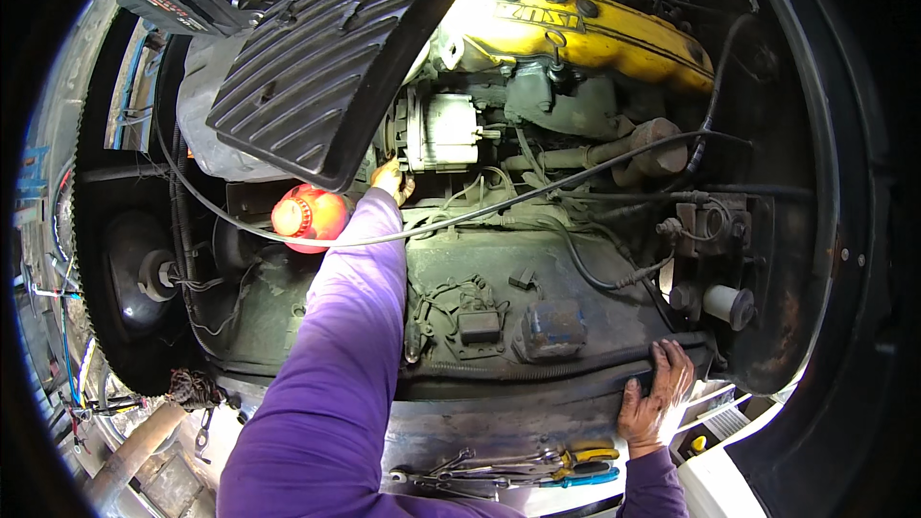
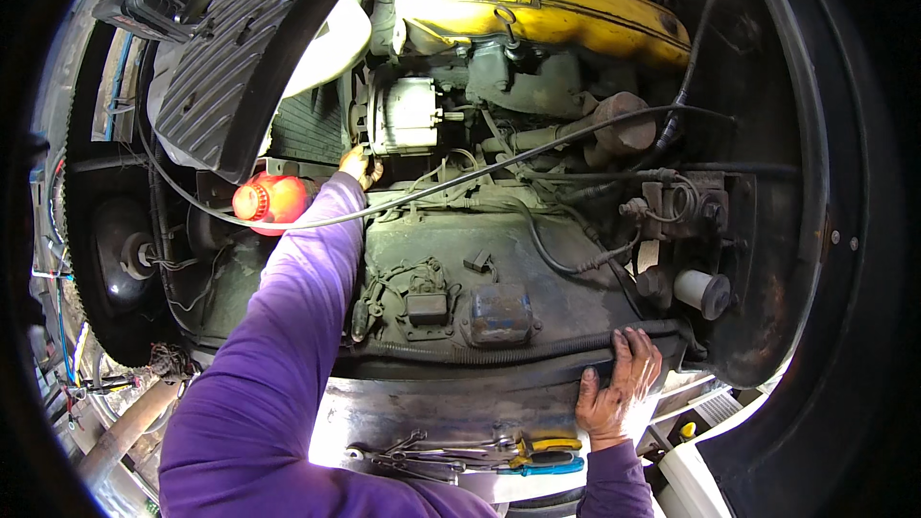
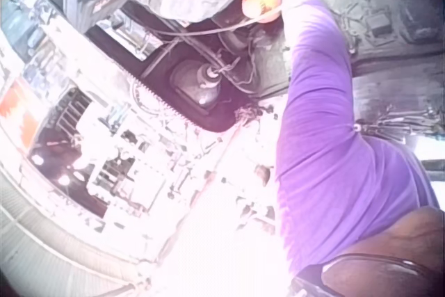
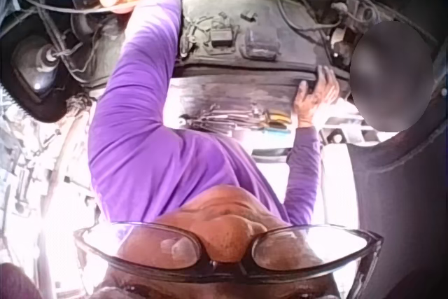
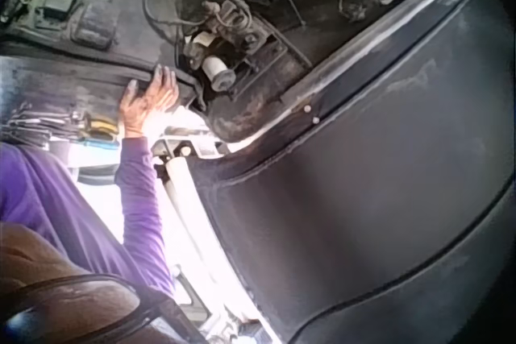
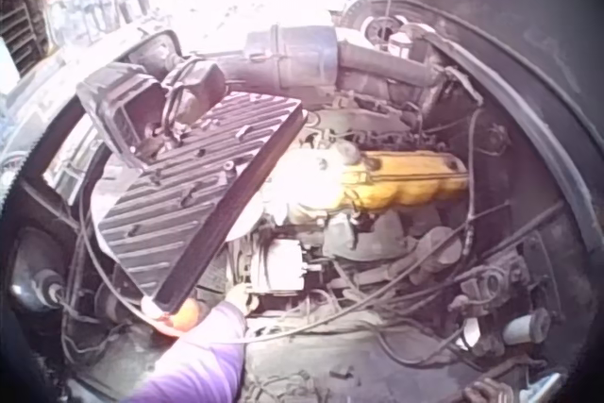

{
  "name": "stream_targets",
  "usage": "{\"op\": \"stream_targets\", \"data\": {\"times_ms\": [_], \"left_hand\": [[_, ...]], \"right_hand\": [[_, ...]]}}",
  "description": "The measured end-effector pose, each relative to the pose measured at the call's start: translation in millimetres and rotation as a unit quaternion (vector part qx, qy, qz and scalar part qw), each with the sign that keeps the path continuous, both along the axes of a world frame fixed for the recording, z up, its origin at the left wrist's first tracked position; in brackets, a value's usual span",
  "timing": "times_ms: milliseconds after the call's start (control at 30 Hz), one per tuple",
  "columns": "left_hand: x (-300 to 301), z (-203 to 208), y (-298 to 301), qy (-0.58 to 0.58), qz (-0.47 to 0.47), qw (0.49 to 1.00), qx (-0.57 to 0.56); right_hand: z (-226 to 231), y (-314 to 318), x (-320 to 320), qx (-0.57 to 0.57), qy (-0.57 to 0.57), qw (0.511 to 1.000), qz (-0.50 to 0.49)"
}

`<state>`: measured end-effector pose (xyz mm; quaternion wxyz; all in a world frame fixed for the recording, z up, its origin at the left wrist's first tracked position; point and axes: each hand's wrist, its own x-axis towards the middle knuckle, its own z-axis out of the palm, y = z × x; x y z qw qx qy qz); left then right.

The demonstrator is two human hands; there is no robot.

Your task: The person walks through a workshop, then works on a truck engine with the hood open. They use pliers and a wrench to adjust components inside the engine bay, handling hoses and wires while tools rest on the hood.

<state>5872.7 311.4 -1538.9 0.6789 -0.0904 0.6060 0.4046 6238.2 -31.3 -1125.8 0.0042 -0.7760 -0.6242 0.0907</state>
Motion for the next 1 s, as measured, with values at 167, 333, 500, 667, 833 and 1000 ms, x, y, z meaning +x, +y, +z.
{"op": "stream_targets", "data": {"times_ms": [167, 333, 500, 667, 833, 1000], "left_hand": [[-9.6, -18.8, 3.7, -0.102, 0.021, 0.995, 0.006], [-6.1, -15.1, -1.2, 0.034, -0.035, 0.999, 0.008], [-6.7, -6.6, 0.6, -0.080, 0.022, 0.996, 0.016], [-9.9, -16.7, -2.6, 0.035, -0.009, 0.999, 0.032], [-16.4, -25.2, 3.3, -0.085, -0.009, 0.996, 0.029], [-18.3, -18.5, -7.9, -0.011, -0.052, 0.997, 0.059]], "right_hand": [[-0.4, 0.5, -0.1, 0.000, 0.002, 1.000, -0.005], [0.4, 1.2, -0.6, 0.000, 0.007, 1.000, -0.006], [0.1, 0.8, 0.3, 0.000, 0.002, 1.000, -0.004], [-0.1, 0.5, 0.9, -0.003, 0.005, 1.000, -0.002], [0.6, 1.2, 0.7, -0.005, 0.005, 1.000, -0.005], [-0.4, 1.3, 1.2, -0.002, 0.005, 1.000, -0.002]]}}
